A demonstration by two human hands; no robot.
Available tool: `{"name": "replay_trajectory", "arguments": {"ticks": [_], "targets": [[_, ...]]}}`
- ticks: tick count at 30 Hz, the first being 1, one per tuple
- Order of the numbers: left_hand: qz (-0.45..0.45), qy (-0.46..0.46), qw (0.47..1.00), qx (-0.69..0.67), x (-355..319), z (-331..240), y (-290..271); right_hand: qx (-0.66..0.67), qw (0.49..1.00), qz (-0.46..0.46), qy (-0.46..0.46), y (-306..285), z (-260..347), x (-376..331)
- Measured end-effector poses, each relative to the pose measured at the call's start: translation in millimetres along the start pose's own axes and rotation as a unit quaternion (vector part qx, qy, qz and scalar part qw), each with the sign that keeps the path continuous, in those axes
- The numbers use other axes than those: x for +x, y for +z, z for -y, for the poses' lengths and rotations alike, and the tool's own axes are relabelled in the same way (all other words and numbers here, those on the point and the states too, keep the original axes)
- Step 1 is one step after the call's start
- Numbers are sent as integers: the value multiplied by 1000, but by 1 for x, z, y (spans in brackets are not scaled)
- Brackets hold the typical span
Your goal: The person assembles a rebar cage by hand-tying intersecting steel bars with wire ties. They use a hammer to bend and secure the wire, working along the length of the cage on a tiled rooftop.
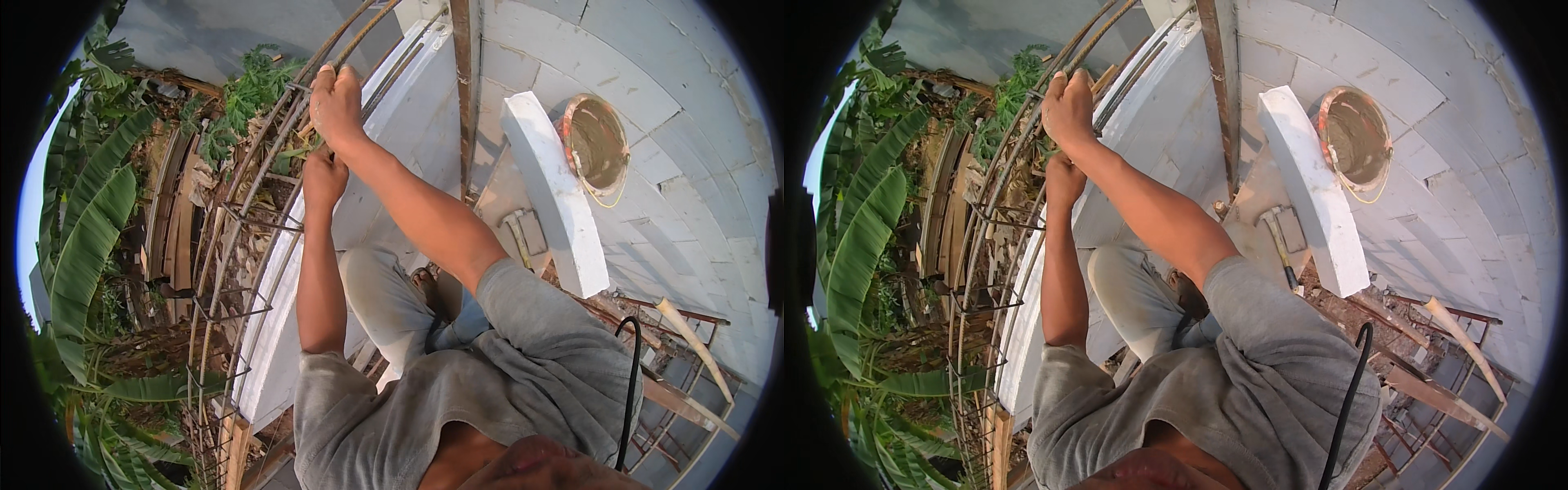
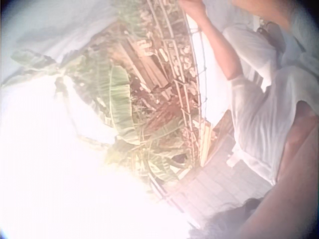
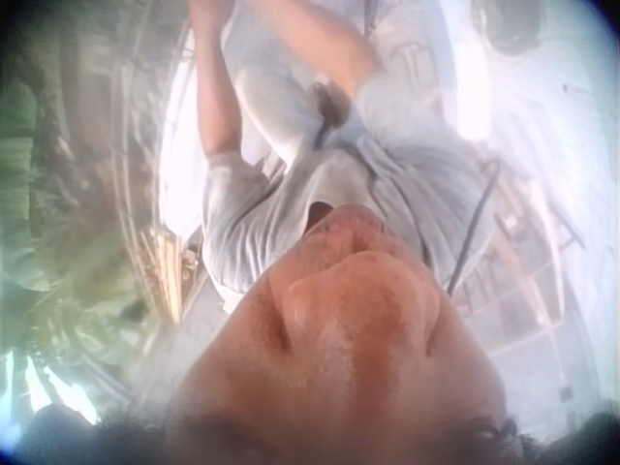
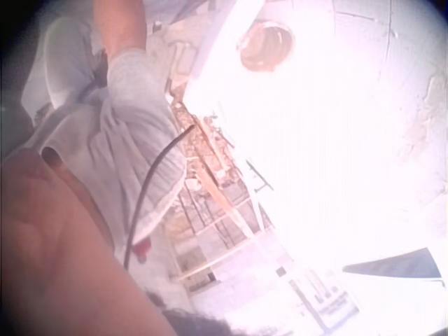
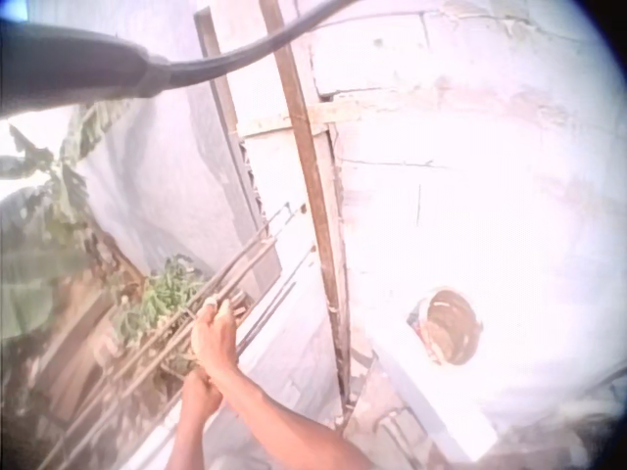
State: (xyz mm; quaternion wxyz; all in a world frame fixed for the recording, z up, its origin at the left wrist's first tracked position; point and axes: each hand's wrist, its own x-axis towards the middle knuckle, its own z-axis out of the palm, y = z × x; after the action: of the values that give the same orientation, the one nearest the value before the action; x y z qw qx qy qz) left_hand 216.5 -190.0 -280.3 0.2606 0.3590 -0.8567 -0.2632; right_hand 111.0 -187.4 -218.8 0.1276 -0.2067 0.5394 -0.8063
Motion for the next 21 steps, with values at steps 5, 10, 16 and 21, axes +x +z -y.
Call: {"name": "replay_trajectory", "arguments": {"ticks": [5,10,16,21], "targets": [[-30,38,999,23,-2,4,4,-8,1000,25,-3,-5,4,4],[-6,38,999,-26,4,6,1,10,1000,8,-9,-6,4,4],[71,-68,985,-139,13,19,3,-34,999,-25,5,0,-2,10],[52,-72,988,-125,15,21,8,51,996,-13,71,5,-3,20]]}}
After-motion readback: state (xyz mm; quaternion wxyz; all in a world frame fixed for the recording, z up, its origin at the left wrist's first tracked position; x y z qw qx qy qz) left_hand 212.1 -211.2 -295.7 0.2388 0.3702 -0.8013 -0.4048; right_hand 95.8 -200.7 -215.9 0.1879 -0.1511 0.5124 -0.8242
